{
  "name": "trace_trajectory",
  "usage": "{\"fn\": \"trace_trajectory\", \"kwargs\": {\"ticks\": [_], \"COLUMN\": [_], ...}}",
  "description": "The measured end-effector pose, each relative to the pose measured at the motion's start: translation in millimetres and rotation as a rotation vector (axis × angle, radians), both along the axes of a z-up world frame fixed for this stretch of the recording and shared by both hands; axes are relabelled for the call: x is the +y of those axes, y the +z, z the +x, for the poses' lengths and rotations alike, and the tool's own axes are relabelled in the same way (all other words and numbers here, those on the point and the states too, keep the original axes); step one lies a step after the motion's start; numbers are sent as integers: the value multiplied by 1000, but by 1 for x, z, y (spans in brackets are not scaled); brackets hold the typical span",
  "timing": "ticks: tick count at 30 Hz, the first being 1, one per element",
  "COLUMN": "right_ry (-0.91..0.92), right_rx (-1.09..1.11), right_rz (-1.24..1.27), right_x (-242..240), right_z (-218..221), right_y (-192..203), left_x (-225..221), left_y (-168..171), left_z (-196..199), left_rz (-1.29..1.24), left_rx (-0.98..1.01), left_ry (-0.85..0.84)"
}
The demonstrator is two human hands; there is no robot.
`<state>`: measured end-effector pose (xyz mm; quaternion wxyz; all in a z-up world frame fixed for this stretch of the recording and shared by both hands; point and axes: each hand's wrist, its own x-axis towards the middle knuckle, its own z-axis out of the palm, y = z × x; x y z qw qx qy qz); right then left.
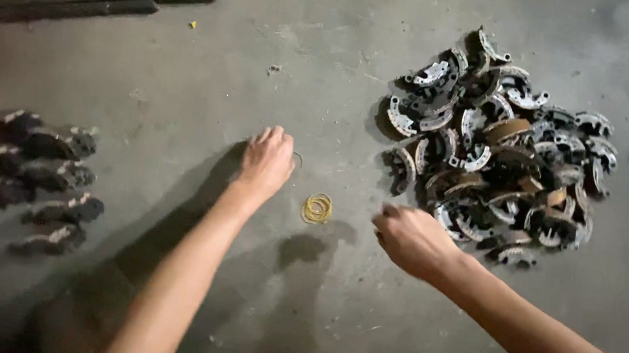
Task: Sorting, stacking, and bundling motorcycle brake shoes using rubber bands on a workshop floor
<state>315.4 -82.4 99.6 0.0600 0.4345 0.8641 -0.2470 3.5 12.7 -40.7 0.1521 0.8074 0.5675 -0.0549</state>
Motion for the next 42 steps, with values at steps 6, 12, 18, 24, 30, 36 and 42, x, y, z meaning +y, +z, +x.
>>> {"fn": "trace_trajectory", "kwargs": {"ticks": [6,12,18,24,30,36,42], "right_ry": [-72,135,286,6,-395,-434,-453], "right_rx": [-16,-210,-262,166,392,312,131], "right_rz": [270,386,441,137,-240,-258,-436], "right_x": [36,22,23,25,17,1,-58], "right_z": [-99,-137,-128,-108,-76,-50,-27], "right_y": [-58,-57,-92,-45,25,30,-9], "left_x": [-10,-56,-79,-92,-102,-132,-200], "left_y": [12,77,108,128,175,117,9], "left_z": [-5,-54,-64,-29,43,76,124], "left_rz": [79,51,114,-16,-431,-569,-668], "left_rx": [-63,-496,-585,-937,-1207,-1466,-1127], "left_ry": [-135,-33,102,474,838,553,642]}}
